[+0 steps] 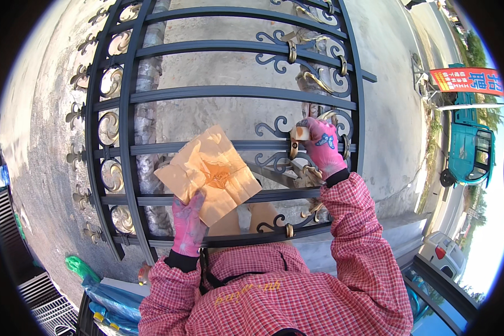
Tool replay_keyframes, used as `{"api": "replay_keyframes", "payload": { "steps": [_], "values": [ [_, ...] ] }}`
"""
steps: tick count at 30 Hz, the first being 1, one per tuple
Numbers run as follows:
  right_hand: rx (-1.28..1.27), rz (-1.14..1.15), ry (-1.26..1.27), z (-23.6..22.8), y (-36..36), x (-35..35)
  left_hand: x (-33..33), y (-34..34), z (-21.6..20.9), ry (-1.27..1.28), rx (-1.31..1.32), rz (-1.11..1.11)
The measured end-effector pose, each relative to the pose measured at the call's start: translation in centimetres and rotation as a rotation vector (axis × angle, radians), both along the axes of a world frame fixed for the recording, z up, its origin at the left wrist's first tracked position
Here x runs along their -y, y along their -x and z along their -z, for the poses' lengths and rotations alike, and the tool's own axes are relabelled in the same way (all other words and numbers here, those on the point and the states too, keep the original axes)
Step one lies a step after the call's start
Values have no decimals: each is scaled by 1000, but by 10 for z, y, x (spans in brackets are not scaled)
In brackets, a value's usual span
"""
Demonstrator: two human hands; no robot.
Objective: The person applies gold paint to the ornamental scrollwork of a black metal gate using a small brush. They hold a paper palette in the left hand and repeatedly dip the brush into a small container to reload paint while working on the gate's decorative elements.
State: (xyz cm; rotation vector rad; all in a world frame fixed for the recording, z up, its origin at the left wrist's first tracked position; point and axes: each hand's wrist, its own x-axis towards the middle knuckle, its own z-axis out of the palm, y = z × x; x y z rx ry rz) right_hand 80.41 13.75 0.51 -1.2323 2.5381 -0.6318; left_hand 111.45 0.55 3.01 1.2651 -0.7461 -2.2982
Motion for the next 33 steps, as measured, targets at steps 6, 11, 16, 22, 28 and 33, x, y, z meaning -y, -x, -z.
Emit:
{"api": "replay_keyframes", "payload": {
  "steps": [6,11,16,22,28,33],
  "values": [
    [8,-71,-263,3,10,7,-6,-1,4,30,2,-62],
    [64,25,-182,4,22,13,-11,0,3,23,46,-90],
    [69,-54,-217,4,24,14,-19,4,0,-18,57,-139],
    [49,-85,-223,3,20,9,-31,7,-1,9,36,-157],
    [92,-77,-72,-8,14,-5,-39,5,6,32,37,-179],
    [-149,-319,38,1,-28,-38,-40,5,9,15,50,-179]
  ]
}}
